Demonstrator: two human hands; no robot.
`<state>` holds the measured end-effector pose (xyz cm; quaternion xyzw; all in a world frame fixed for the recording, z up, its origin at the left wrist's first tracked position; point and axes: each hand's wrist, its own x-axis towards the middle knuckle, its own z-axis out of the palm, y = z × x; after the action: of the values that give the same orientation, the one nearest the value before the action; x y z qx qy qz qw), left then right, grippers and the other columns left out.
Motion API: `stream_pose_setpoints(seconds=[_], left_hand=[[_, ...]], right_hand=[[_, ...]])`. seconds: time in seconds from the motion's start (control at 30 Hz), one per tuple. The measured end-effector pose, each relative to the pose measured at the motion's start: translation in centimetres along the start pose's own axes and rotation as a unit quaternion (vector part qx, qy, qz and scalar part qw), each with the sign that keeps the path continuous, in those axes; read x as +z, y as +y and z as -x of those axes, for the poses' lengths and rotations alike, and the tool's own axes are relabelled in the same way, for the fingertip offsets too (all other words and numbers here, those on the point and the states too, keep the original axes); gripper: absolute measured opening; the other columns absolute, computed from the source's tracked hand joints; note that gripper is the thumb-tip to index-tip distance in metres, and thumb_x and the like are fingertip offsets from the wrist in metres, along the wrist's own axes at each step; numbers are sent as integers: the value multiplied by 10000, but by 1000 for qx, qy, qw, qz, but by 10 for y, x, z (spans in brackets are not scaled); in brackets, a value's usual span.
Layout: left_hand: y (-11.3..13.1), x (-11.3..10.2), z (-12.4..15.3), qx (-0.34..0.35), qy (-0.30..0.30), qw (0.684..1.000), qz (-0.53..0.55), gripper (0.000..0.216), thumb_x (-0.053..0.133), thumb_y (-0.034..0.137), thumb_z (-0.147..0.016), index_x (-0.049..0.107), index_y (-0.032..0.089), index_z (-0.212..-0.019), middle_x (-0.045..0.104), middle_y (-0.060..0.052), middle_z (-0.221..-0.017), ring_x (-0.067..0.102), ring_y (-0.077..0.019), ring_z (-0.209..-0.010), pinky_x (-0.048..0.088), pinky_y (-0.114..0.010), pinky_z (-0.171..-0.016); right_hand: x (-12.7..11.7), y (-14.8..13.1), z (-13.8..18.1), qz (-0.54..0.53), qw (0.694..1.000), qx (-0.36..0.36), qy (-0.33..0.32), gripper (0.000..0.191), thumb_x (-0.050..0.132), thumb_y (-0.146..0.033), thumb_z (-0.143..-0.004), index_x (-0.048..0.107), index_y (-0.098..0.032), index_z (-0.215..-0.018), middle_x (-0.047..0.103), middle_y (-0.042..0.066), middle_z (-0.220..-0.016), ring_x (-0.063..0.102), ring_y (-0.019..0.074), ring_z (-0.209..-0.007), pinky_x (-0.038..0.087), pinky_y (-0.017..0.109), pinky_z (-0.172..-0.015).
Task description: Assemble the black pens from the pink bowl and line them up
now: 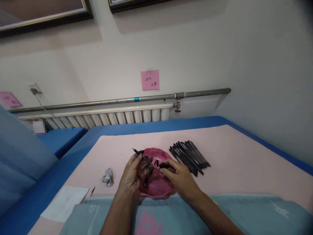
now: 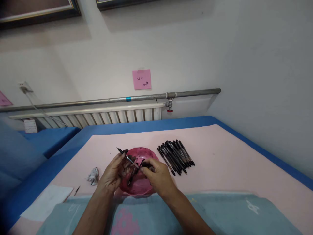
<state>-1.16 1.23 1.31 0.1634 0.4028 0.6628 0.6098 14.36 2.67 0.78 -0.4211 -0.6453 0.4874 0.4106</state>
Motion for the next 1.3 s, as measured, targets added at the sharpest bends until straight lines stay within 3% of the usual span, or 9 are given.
stream_pose_setpoints(seconds=[0.13, 0.3, 0.5, 0.7, 0.83, 0.93, 1.07, 1.2, 1.3], left_hand=[[-1, -1, -2, 8, 17, 1000, 16, 149, 622, 182, -702, 547, 174, -831, 667, -31, -722, 657, -169, -704, 540, -282, -598], [-8, 2, -2, -3, -5, 1000, 23, 164, 623, 184, -709, 538, 181, -849, 677, -36, -728, 657, -157, -678, 537, -274, -604], [-12, 4, -1, -6, -1, 999, 42, 120, 605, 157, -720, 525, 184, -805, 672, -18, -696, 659, -153, -687, 533, -260, -606], [-16, 8, 0, -21, 25, 998, 54, 54, 564, 143, -751, 523, 167, -777, 685, -38, -705, 662, -144, -660, 534, -245, -611], [-16, 8, 1, -22, 27, 998, 50, 33, 552, 135, -755, 534, 153, -776, 686, -49, -694, 662, -145, -639, 534, -235, -597], [-15, 7, 0, -19, 17, 999, 46, 47, 558, 131, -751, 541, 145, -793, 686, -53, -706, 662, -149, -649, 539, -248, -611], [-13, 6, 0, -13, 23, 998, 50, 60, 565, 129, -746, 541, 145, -799, 682, -50, -706, 661, -146, -649, 538, -239, -600], [-14, 6, 0, -11, 16, 999, 48, 68, 573, 140, -744, 540, 145, -804, 683, -60, -728, 664, -156, -681, 542, -260, -633], [-14, 4, -1, -5, 13, 999, 45, 90, 582, 148, -740, 544, 146, -822, 682, -57, -731, 663, -153, -680, 543, -257, -627]], right_hand=[[0, -1, 1, -16, 999, 30, 17, 146, 552, -289, -679, 602, -201, -783, 551, -35, -584, 486, 100, -470, 388, 215, -423], [3, -3, 3, -34, 999, 28, 18, 79, 559, -268, -671, 548, -214, -727, 504, -57, -536, 467, 92, -438, 373, 207, -408], [2, 1, 3, 58, 997, -49, 26, 35, 530, -244, -718, 541, -212, -725, 559, -29, -630, 534, 121, -575, 413, 220, -505], [-1, 6, 6, 189, 964, -180, 51, 49, 501, -218, -785, 540, -199, -762, 574, -4, -695, 537, 130, -658, 407, 240, -622], [1, 6, 5, 193, 963, -175, 67, 145, 477, -277, -821, 508, -199, -702, 541, -18, -620, 503, 119, -584, 382, 234, -565], [1, 5, 4, 196, 965, -166, 53, 209, 426, -316, -852, 495, -202, -692, 518, -26, -595, 477, 114, -555, 366, 231, -536], [-3, 4, 4, 228, 955, -188, 30, 85, 508, -226, -794, 516, -204, -876, 559, -8, -741, 505, 129, -654, 381, 244, -595], [-7, 4, 5, 269, 943, -197, 13, 131, 416, -121, -804, 501, -193, -734, 523, -6, -682, 494, 132, -646, 366, 255, -595], [-8, 5, 6, 275, 940, -201, -6, 142, 406, -106, -801, 512, -193, -837, 554, 8, -753, 518, 143, -702, 385, 264, -630]])
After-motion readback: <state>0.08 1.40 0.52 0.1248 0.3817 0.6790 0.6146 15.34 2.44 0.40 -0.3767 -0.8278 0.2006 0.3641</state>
